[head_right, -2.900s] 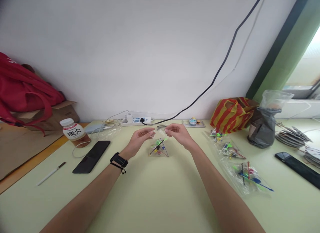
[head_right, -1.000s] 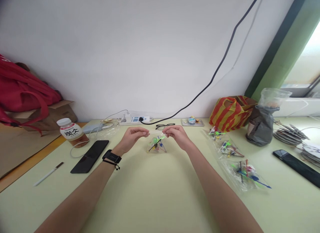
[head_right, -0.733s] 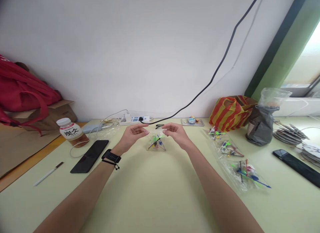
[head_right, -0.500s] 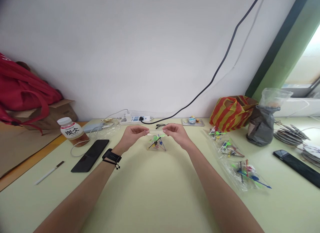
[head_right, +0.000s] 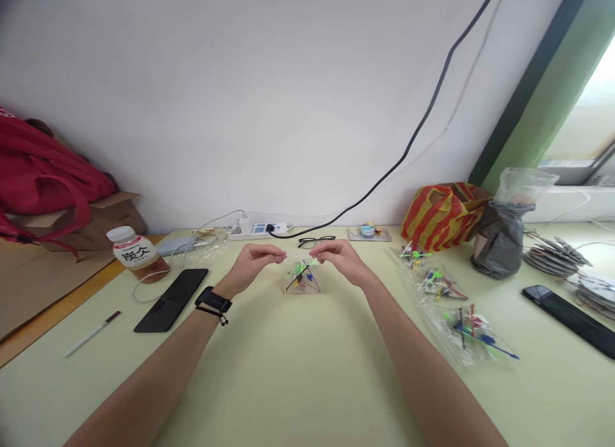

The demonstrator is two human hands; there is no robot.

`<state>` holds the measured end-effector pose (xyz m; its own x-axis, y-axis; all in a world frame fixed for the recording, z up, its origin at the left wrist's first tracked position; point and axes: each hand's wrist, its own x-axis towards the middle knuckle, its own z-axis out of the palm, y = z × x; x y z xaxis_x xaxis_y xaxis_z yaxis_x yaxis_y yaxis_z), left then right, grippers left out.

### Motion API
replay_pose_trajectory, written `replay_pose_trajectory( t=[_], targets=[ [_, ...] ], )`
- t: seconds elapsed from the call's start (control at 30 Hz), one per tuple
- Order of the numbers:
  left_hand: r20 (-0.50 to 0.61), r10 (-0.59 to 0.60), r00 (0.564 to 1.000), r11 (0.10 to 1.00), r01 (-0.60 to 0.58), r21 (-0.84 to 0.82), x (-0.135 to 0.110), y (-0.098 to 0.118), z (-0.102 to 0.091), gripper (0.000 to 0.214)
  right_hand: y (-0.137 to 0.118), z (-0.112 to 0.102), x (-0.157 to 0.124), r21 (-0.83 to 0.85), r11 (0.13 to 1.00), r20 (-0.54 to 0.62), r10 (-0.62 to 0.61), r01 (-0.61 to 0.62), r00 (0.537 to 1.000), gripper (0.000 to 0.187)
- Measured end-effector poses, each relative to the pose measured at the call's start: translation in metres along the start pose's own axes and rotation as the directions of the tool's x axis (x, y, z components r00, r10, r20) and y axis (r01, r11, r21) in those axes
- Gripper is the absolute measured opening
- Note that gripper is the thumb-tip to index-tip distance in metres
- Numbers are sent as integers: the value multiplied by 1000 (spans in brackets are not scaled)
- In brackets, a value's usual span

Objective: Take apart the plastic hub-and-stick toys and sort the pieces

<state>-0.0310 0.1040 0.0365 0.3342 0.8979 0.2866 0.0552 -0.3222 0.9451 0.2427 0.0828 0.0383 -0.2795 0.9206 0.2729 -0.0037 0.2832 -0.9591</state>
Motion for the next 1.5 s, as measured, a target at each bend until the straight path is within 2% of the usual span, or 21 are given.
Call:
replay_pose_trajectory(
  t=[0.17, 0.27, 0.37, 0.47, 0.6, 0.73, 0.83, 1.0, 1.17, 1.33, 1.5],
  targets=[
    [-19, -9, 1000, 1000, 9, -8, 1, 1, 2, 25, -5, 1, -1, -68, 998, 20, 6, -5, 1000, 11],
    [-14, -6, 1000, 1000, 6, -4, 1, 4, 5, 37, -2, 3, 1, -75, 997, -16, 5, -6, 1000, 19],
    [-6, -18, 1000, 999, 18, 31, 1, 8, 7, 42, 2, 3, 3, -1, 1000, -68, -13, 13, 998, 29],
    [-9, -32, 999, 998, 32, 47, 1, 9, 7, 42, 3, 1, 4, 10, 1000, -39, 12, -11, 999, 37],
    [13, -39, 999, 996, 38, 82, 3, 8, 4, 40, -1, -1, 3, -84, 996, 29, 36, -34, 999, 32],
    [71, -21, 997, 991, 11, 135, 4, 7, -1, 27, -3, 1, 2, -88, 996, -1, 15, -15, 1000, 26],
    [84, -5, 996, 995, -4, 103, 3, 7, -3, 24, 1, 2, 2, -59, 998, -52, 16, -19, 999, 24],
    [58, -4, 998, 999, 2, 34, 1, 3, -4, 23, 9, -3, 1, 1, 1000, -27, -9, 9, 1000, 19],
    [-22, -82, 996, 996, 82, 17, 1, -1, 1, 18, 9, -3, 1, -36, 999, -27, -24, 23, 999, 17],
    [-28, -98, 995, 994, 100, 44, 0, -3, 4, 24, 4, 1, 1, -99, 995, -30, -16, 13, 999, 15],
    [-6, -67, 998, 996, 68, 66, 0, -2, 5, 33, 5, 3, 4, -193, 978, 40, -66, 73, 997, 22]
  ],
)
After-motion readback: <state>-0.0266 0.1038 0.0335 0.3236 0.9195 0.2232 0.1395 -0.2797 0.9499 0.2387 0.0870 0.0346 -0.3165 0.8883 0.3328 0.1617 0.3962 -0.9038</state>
